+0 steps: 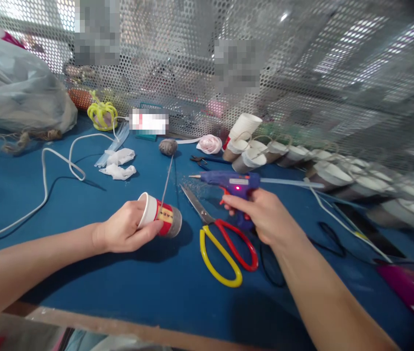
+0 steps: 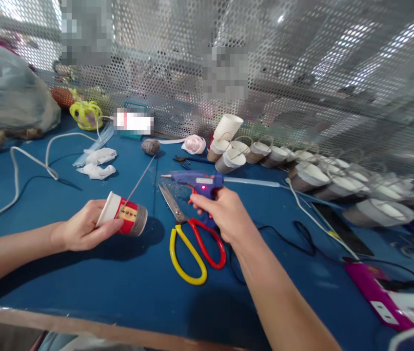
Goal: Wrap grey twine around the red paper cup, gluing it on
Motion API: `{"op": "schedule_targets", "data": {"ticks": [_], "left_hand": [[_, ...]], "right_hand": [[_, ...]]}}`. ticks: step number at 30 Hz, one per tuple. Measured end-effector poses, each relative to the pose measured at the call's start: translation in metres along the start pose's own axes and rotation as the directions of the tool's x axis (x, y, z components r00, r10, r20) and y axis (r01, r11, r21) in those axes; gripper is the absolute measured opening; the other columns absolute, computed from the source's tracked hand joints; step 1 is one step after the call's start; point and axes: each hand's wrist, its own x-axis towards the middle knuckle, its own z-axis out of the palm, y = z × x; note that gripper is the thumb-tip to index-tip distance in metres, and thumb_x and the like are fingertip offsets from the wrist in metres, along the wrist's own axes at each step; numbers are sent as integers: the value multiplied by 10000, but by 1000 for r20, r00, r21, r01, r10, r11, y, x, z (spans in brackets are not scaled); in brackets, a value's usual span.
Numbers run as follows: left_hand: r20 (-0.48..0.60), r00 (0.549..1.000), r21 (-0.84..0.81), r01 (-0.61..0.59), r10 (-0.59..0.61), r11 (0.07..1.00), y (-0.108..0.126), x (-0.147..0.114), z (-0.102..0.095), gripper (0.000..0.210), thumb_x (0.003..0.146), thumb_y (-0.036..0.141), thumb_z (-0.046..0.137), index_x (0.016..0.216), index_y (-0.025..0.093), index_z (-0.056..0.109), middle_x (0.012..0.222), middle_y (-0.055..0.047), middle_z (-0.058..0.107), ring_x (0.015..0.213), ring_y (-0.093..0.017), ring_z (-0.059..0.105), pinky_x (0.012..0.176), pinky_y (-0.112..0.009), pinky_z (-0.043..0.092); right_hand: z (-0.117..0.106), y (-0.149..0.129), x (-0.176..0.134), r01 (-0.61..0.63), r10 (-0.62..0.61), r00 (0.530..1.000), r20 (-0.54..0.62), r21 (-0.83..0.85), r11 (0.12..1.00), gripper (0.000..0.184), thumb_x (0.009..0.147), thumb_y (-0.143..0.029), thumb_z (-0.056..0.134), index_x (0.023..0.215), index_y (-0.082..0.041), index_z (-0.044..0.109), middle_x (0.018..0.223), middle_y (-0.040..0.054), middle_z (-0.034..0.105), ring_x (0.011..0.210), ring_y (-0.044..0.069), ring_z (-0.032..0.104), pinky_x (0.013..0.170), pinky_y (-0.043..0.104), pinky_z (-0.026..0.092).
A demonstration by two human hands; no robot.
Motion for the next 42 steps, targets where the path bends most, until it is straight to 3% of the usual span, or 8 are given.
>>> {"op": "schedule_targets", "data": {"ticks": [7, 12, 16, 20, 25, 30, 35, 42], "left_hand": [[-39, 999, -41, -13, 11, 999, -1, -2, 0, 243, 799, 93, 413, 571, 169, 380, 524, 28, 418, 464, -79, 310, 485, -210, 287], [-22, 999, -45, -26, 25, 999, 0, -3, 1, 235, 803, 99, 408, 580, 171, 389, 521, 25, 416, 480, -88, 328, 498, -219, 289], [-12, 1000, -49, -15, 15, 999, 0, -3, 1, 243, 800, 105, 411, 568, 168, 382, 514, 29, 400, 485, -87, 325, 496, -220, 285], [2, 1000, -53, 2, -2, 999, 2, -4, 1, 226, 795, 109, 418, 577, 162, 396, 521, 32, 399, 489, -82, 316, 485, -215, 273], [70, 979, -167, 200, -191, 965, 3, -5, 0, 270, 817, 187, 409, 549, 152, 396, 517, 39, 367, 486, -72, 298, 473, -210, 259], [285, 718, -513, 674, -635, 532, 3, -2, 3, 337, 783, 407, 457, 597, 127, 483, 506, 44, 401, 465, -60, 316, 452, -192, 262], [383, 523, -695, 706, -761, 135, 5, 4, 4, 268, 670, 373, 579, 624, 110, 560, 505, 27, 510, 446, -65, 406, 450, -182, 299], [436, 331, -677, 733, -837, -64, 8, 11, 2, 189, 653, 294, 582, 630, 106, 571, 494, 17, 526, 435, -92, 468, 443, -203, 352]], "right_hand": [[-3, 30, 46, -111, 107, 994, -34, -126, 986, 249, 853, -301, 480, 1041, -149, 540, 1022, 63, 575, 831, 154, 575, 708, 349, 487], [3, 14, 46, -13, 12, 1000, -4, -184, 983, 244, 862, -286, 465, 1076, -194, 538, 1146, 81, 526, 935, 171, 546, 788, 357, 463], [28, -16, 30, 117, -94, 979, 181, -120, 986, 246, 809, -358, 530, 843, -139, 638, 985, 97, 616, 891, 187, 567, 807, 343, 446], [70, -40, 6, 168, -180, 869, 461, 67, 984, 338, 775, -454, 522, 706, -162, 675, 771, 49, 684, 776, 172, 615, 747, 305, 467], [82, -46, -7, 227, -306, 899, 313, 267, 937, 201, 714, -365, 607, 703, -164, 610, 771, 24, 666, 743, 127, 591, 737, 267, 452], [63, -42, -9, 303, -353, 927, 131, 294, 906, 188, 741, -354, 584, 668, -182, 571, 710, -3, 627, 676, 102, 546, 718, 248, 421], [57, -40, -13, 419, -428, 903, 16, 175, 891, 204, 778, -342, 551, 656, -179, 560, 685, -3, 616, 673, 112, 551, 695, 245, 421], [57, -41, -13, 477, -476, 878, -41, 132, 869, 208, 804, -323, 517, 652, -181, 532, 665, -1, 603, 669, 120, 566, 677, 245, 438]]}}
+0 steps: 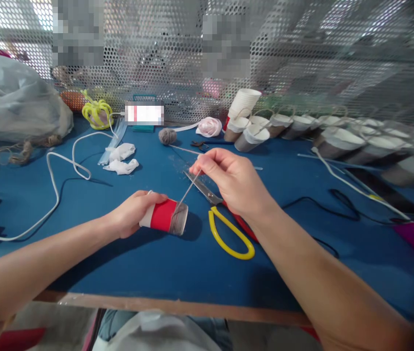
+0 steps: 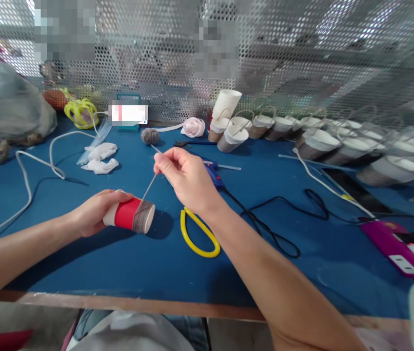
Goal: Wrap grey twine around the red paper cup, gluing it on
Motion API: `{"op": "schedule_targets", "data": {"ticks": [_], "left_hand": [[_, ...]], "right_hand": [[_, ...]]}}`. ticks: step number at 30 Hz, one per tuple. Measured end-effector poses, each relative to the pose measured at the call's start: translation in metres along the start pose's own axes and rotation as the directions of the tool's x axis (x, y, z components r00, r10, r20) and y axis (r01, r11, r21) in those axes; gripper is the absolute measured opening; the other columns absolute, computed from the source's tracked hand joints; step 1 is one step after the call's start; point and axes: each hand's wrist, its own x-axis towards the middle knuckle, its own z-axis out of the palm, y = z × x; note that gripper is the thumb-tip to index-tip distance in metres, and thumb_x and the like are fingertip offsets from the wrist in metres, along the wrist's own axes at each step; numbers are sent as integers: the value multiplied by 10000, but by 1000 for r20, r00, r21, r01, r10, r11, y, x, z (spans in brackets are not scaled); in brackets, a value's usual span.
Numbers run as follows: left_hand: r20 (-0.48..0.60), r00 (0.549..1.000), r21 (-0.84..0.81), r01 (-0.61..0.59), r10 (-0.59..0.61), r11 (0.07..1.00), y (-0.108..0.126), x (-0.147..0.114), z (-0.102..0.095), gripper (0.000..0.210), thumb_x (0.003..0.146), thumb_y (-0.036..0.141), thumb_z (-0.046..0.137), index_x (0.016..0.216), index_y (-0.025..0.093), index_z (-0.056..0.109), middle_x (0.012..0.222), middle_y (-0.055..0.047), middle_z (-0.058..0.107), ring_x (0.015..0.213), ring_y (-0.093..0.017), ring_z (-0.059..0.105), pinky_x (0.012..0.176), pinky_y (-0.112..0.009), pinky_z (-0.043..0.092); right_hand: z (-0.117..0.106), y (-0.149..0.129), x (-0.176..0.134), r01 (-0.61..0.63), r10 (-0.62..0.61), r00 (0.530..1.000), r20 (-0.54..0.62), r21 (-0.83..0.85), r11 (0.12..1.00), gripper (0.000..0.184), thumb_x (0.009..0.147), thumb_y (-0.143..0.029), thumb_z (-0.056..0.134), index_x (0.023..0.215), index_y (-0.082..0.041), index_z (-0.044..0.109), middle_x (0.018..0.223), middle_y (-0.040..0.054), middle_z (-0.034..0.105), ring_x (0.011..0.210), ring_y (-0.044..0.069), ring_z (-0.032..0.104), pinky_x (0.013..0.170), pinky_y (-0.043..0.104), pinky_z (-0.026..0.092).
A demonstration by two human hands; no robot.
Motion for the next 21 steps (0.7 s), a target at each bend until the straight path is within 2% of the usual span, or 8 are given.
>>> {"op": "schedule_targets", "data": {"ticks": [4, 8, 16, 21], "left_hand": [[18, 1000, 64, -23, 22, 998, -1, -2, 1, 218, 663, 315, 578, 640, 98, 578, 491, 20, 520, 432, -78, 446, 438, -189, 323], [129, 985, 105, -131, 117, 986, -6, -9, 1, 289, 680, 378, 587, 636, 93, 579, 520, 20, 517, 462, -65, 422, 475, -181, 320], [232, 930, 233, -338, 286, 912, -10, -17, -2, 348, 742, 426, 526, 592, 112, 530, 541, 17, 463, 497, -69, 350, 476, -191, 293], [275, 881, 329, -463, 385, 823, -13, -17, -6, 366, 789, 410, 475, 561, 123, 488, 511, 31, 400, 478, -65, 303, 452, -193, 278]], "right_hand": [[0, -1, 0, 0, 0, 1000, -3, -80, 997, 205, 811, -310, 510, 658, -176, 539, 679, 3, 612, 666, 116, 562, 668, 238, 424], [1, 3, 0, -32, 38, 999, 28, -180, 983, 236, 810, -345, 501, 661, -165, 538, 662, 10, 617, 590, 105, 527, 578, 224, 394], [5, 9, 3, -48, 84, 990, 112, -298, 954, 255, 818, -326, 471, 642, -155, 537, 594, -5, 567, 483, 81, 427, 498, 217, 336], [8, 11, 2, -59, 113, 981, 157, -314, 948, 240, 811, -316, 470, 633, -163, 523, 588, -5, 571, 484, 85, 438, 509, 221, 341]]}}
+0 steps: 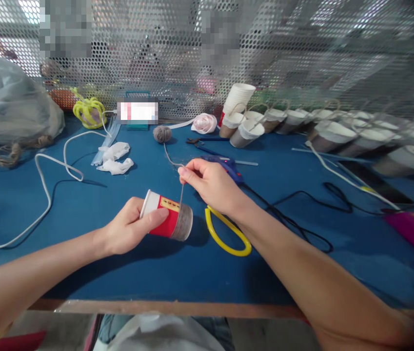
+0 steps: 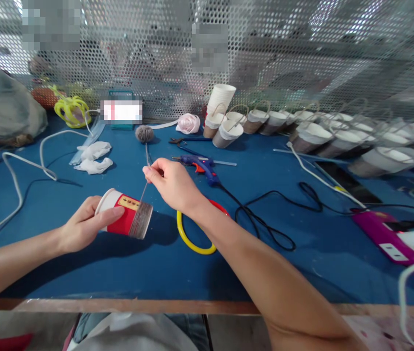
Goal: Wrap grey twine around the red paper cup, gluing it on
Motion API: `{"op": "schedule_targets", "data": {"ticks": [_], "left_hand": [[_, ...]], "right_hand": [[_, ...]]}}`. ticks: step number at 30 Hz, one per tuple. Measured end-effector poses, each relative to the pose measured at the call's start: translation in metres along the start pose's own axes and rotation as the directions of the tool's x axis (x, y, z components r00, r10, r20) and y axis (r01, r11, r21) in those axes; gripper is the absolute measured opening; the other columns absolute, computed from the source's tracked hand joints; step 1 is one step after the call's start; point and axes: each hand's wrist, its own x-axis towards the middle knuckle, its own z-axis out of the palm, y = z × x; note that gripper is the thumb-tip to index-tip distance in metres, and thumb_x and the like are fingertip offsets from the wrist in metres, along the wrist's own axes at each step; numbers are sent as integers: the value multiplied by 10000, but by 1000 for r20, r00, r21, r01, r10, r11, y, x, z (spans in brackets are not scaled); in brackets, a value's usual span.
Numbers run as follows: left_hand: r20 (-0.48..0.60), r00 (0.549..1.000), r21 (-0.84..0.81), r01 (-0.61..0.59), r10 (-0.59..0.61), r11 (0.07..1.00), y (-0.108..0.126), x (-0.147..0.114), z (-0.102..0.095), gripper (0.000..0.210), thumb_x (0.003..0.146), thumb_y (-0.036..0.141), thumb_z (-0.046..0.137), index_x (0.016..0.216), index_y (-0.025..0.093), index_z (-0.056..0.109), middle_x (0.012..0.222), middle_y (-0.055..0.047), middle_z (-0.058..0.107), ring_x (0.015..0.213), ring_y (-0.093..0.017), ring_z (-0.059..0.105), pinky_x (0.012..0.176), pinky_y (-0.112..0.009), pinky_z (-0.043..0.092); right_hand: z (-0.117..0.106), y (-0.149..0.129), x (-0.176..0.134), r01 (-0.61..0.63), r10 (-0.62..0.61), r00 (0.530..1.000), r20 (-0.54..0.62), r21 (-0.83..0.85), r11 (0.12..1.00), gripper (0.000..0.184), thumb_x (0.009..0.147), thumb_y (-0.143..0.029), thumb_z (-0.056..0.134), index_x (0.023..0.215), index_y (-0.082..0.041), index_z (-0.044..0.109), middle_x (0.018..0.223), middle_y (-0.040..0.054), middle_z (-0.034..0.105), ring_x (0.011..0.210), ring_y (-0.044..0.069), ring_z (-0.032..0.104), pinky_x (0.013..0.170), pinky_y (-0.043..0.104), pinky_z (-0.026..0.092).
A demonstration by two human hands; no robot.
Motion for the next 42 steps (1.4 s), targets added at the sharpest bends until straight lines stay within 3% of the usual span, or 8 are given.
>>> {"op": "schedule_targets", "data": {"ticks": [9, 20, 27, 31, 34, 37, 40, 42], "left_hand": [[48, 962, 205, -272, 268, 940, 0, -3, -2, 343, 849, 284, 418, 543, 134, 449, 490, 42, 375, 441, -50, 273, 416, -180, 266], [100, 891, 268, -454, 444, 850, 3, -2, -3, 281, 828, 162, 431, 549, 140, 457, 503, 31, 433, 436, -53, 303, 430, -185, 288], [119, 851, 272, -523, 511, 808, 4, -2, -4, 234, 799, 83, 438, 574, 138, 473, 532, 33, 472, 460, -52, 348, 464, -178, 310], [45, 927, 159, -375, 373, 913, -2, -4, -4, 271, 816, 187, 461, 554, 127, 497, 505, 25, 450, 455, -58, 340, 452, -188, 304], [-96, 991, -176, -113, 97, 978, -1, 0, -1, 299, 780, 334, 510, 586, 110, 549, 496, 13, 467, 437, -63, 357, 426, -191, 304], [-218, 969, -491, -6, -117, 871, 4, 10, 0, 295, 675, 383, 594, 676, 88, 605, 568, -21, 550, 484, -91, 452, 457, -198, 354], [-294, 925, -593, 20, -240, 805, 8, 20, -2, 301, 667, 367, 591, 765, 84, 622, 629, -30, 582, 505, -91, 469, 471, -196, 358], [-336, 889, -619, 41, -312, 784, 8, 24, -3, 262, 676, 351, 586, 735, 96, 607, 576, -3, 554, 472, -79, 448, 447, -189, 332]], "right_hand": [[5, 1, -2, -6, 7, 998, 64, -24, 1000, 250, 803, -313, 472, 606, -164, 513, 547, -34, 521, 463, 75, 393, 492, 219, 304], [11, -1, -5, -38, 44, 984, 170, -35, 999, 239, 802, -314, 463, 623, -165, 518, 615, 6, 593, 553, 106, 496, 546, 229, 363], [13, -2, -7, -42, 52, 976, 211, -53, 998, 235, 797, -327, 473, 633, -165, 517, 598, 0, 581, 531, 104, 484, 507, 225, 344], [15, 2, -7, -37, 48, 973, 226, -51, 998, 253, 807, -342, 451, 640, -167, 524, 573, -15, 551, 512, 95, 464, 488, 215, 336], [17, 10, -2, -30, 45, 975, 217, -72, 997, 293, 813, -378, 431, 625, -175, 529, 522, -22, 512, 484, 103, 445, 465, 223, 329], [13, 16, 2, -23, 38, 993, 116, -126, 992, 302, 820, -370, 416, 613, -175, 515, 583, 20, 548, 563, 143, 497, 528, 262, 365], [6, 11, 1, -3, 5, 1000, 14, -133, 991, 296, 839, -391, 390, 712, -169, 538, 712, 60, 604, 683, 176, 553, 617, 291, 403], [5, 3, -5, 26, -24, 999, 28, -96, 995, 288, 834, -416, 406, 798, -173, 557, 742, 48, 631, 687, 162, 580, 622, 271, 434]]}}
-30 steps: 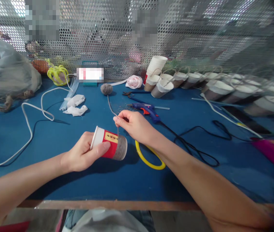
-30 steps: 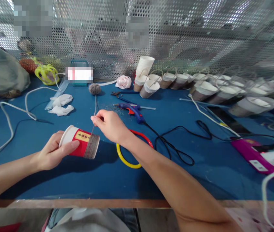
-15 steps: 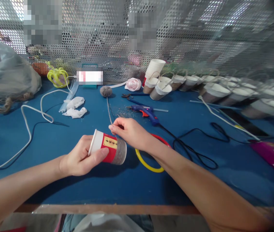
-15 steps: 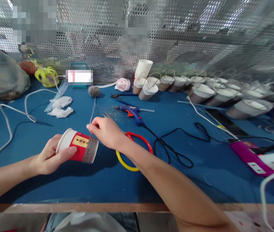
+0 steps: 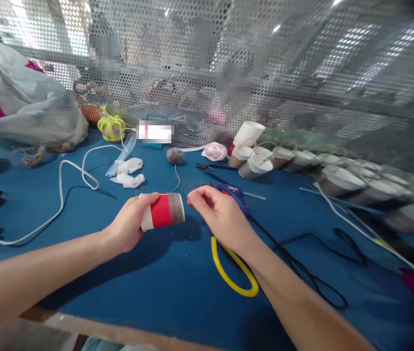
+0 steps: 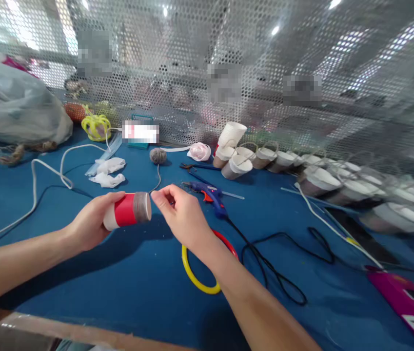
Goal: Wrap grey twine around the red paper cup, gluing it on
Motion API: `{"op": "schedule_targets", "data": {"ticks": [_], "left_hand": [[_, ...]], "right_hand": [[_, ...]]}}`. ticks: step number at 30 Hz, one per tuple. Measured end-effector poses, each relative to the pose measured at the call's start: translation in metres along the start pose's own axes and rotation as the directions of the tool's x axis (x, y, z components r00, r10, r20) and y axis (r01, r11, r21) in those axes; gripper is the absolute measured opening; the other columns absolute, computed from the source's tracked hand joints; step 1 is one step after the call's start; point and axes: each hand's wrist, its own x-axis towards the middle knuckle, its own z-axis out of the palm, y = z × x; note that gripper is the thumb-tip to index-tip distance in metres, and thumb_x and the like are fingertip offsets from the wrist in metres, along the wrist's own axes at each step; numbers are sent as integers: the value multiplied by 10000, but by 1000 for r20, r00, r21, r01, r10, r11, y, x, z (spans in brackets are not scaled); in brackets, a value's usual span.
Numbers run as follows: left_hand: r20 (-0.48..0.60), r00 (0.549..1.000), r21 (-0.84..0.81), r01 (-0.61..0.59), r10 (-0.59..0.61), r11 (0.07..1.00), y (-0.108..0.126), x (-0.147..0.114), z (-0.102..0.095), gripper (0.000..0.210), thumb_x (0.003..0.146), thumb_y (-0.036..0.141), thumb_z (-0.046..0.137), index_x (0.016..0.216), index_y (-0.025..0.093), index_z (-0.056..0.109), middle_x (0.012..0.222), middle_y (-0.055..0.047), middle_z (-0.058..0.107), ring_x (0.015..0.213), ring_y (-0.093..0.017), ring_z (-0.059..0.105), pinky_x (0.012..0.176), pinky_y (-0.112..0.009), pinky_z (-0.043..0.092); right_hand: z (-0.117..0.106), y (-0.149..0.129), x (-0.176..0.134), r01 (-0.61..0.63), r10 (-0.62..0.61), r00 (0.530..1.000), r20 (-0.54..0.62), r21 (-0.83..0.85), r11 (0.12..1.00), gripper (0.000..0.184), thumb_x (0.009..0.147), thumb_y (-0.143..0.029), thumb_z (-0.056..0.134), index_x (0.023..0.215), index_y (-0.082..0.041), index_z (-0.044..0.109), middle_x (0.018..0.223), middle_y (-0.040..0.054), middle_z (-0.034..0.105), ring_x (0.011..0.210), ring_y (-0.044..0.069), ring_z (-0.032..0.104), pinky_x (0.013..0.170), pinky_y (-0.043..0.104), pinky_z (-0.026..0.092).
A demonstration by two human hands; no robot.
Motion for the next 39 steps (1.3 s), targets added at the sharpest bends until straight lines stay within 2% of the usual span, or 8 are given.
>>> {"op": "schedule_targets", "data": {"ticks": [2, 5, 8, 13, 20, 28, 39], "left_hand": [[-26, 1000, -6, 9, -9, 1000, -1, 1, 0, 240, 683, 337, 583, 716, 100, 601, 554, 6, 549, 480, -83, 459, 461, -191, 336], [20, 1000, -1, -14, 14, 1000, -5, 1, 0, 263, 701, 331, 570, 778, 87, 630, 581, -11, 588, 550, -106, 505, 532, -202, 369], [47, 998, 17, -41, 40, 999, -7, 0, 0, 301, 716, 334, 561, 856, 80, 643, 598, -17, 608, 584, -115, 514, 576, -208, 377], [45, 998, 91, -55, 51, 994, -8, -2, -1, 345, 726, 352, 556, 907, 74, 647, 618, -18, 618, 565, -108, 494, 559, -207, 358], [92, 994, 126, -77, 66, 989, -8, -3, -1, 357, 741, 335, 543, 968, 78, 640, 691, -33, 650, 640, -130, 530, 620, -212, 383], [98, 991, 155, -102, 88, 983, -8, -4, -1, 383, 731, 314, 539, 1006, 63, 629, 752, -53, 663, 598, -113, 507, 566, -203, 367], [97, 992, 158, -89, 74, 983, -8, -3, -2, 364, 742, 322, 541, 991, 76, 638, 720, -38, 665, 589, -100, 510, 561, -184, 370]], "right_hand": [[2, -7, -6, 38, -39, 999, 29, 34, 999, 240, 799, -391, 481, 859, -178, 575, 782, 37, 653, 690, 147, 601, 624, 251, 463], [11, -12, -13, 75, -75, 997, 7, 24, 997, 199, 758, -312, 543, 895, -178, 596, 827, 44, 663, 722, 155, 614, 661, 272, 487], [17, -11, -14, 76, -76, 996, -36, -10, 997, 172, 754, -278, 535, 869, -171, 606, 804, 51, 663, 691, 157, 615, 664, 292, 496], [18, -11, -14, 72, -76, 993, -90, -43, 996, 131, 719, -236, 552, 800, -148, 606, 736, 57, 657, 635, 153, 608, 619, 284, 497], [20, -9, -14, 62, -68, 993, -92, -59, 996, 81, 705, -232, 558, 748, -171, 591, 704, 38, 655, 614, 147, 602, 598, 280, 494], [19, -11, -14, 58, -63, 993, -100, -50, 997, 63, 703, -235, 559, 722, -180, 582, 680, 27, 651, 596, 139, 601, 587, 271, 491], [19, -11, -13, 34, -38, 995, -95, -42, 999, 55, 690, -224, 561, 703, -173, 578, 661, 28, 648, 577, 135, 601, 573, 261, 492]]}}
